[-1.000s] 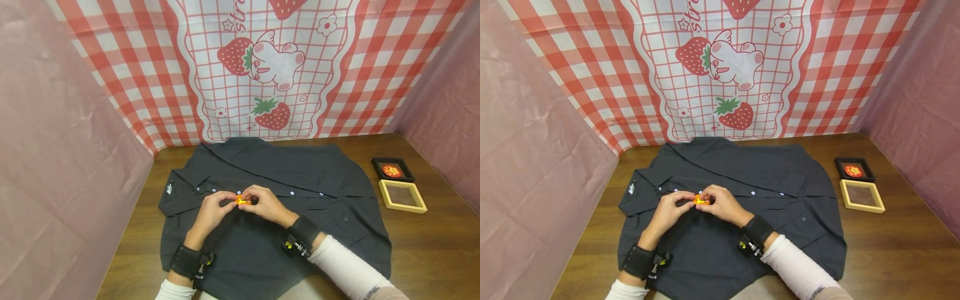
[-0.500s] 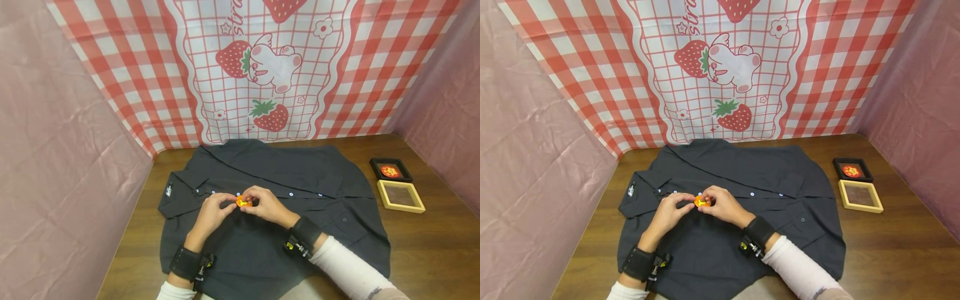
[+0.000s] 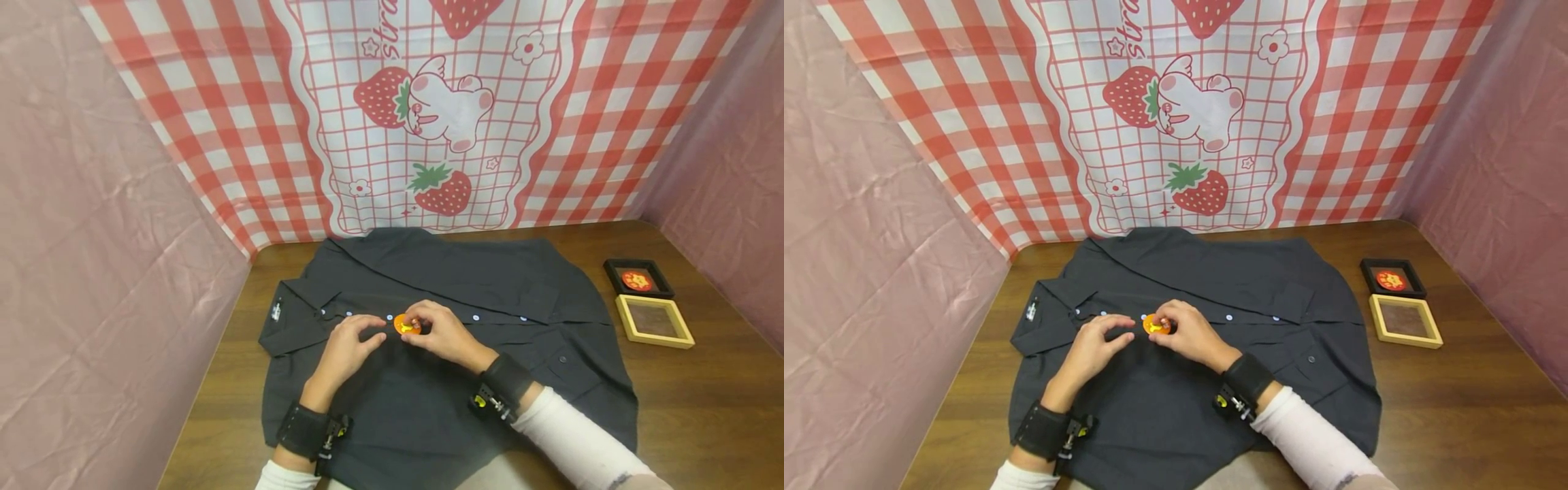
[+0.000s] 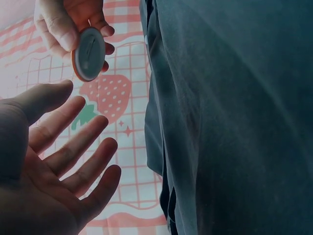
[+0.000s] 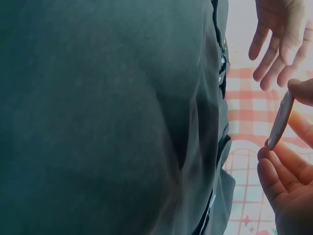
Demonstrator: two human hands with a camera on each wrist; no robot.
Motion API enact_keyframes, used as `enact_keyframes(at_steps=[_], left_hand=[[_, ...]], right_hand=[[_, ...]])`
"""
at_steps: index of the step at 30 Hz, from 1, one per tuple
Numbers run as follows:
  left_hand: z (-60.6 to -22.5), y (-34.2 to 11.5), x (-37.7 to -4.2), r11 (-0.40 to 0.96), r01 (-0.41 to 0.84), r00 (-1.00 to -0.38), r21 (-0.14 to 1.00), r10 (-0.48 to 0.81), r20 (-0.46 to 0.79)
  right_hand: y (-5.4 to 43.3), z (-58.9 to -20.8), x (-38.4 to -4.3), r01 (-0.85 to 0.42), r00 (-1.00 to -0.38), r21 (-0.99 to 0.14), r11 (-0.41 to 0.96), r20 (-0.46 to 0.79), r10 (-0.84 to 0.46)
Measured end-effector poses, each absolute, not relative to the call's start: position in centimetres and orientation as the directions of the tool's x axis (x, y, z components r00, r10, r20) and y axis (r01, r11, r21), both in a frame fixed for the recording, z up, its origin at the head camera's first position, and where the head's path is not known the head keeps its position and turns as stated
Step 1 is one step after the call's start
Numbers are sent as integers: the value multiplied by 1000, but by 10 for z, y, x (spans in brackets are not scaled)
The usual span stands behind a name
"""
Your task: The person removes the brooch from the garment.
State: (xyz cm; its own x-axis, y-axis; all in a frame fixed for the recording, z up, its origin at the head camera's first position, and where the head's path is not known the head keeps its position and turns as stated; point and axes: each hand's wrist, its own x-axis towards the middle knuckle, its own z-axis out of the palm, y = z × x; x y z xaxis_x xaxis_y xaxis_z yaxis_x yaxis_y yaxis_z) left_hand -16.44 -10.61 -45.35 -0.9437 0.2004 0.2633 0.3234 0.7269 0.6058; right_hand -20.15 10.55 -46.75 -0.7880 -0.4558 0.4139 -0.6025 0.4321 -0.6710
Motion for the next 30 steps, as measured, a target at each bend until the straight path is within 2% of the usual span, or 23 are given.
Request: enact_keyframes(at_steps=[9, 16, 23, 30], left_hand=[[-453, -105, -165, 740, 298, -952, 603, 186, 242], [-454, -105, -165, 779, 223, -969, 586, 112, 219], [-455, -105, -163, 804, 226, -973, 550, 156, 172], [-455, -104, -163, 800, 233, -969, 553, 145, 199]], right_hand=[[112, -465, -202, -595, -797, -666, 450, 418, -435], [117, -462, -201, -560, -825, -664, 495, 398, -400], [123, -460, -202, -536, -843, -655, 533, 382, -379], [131, -459, -203, -534, -845, -627, 567, 394, -360]])
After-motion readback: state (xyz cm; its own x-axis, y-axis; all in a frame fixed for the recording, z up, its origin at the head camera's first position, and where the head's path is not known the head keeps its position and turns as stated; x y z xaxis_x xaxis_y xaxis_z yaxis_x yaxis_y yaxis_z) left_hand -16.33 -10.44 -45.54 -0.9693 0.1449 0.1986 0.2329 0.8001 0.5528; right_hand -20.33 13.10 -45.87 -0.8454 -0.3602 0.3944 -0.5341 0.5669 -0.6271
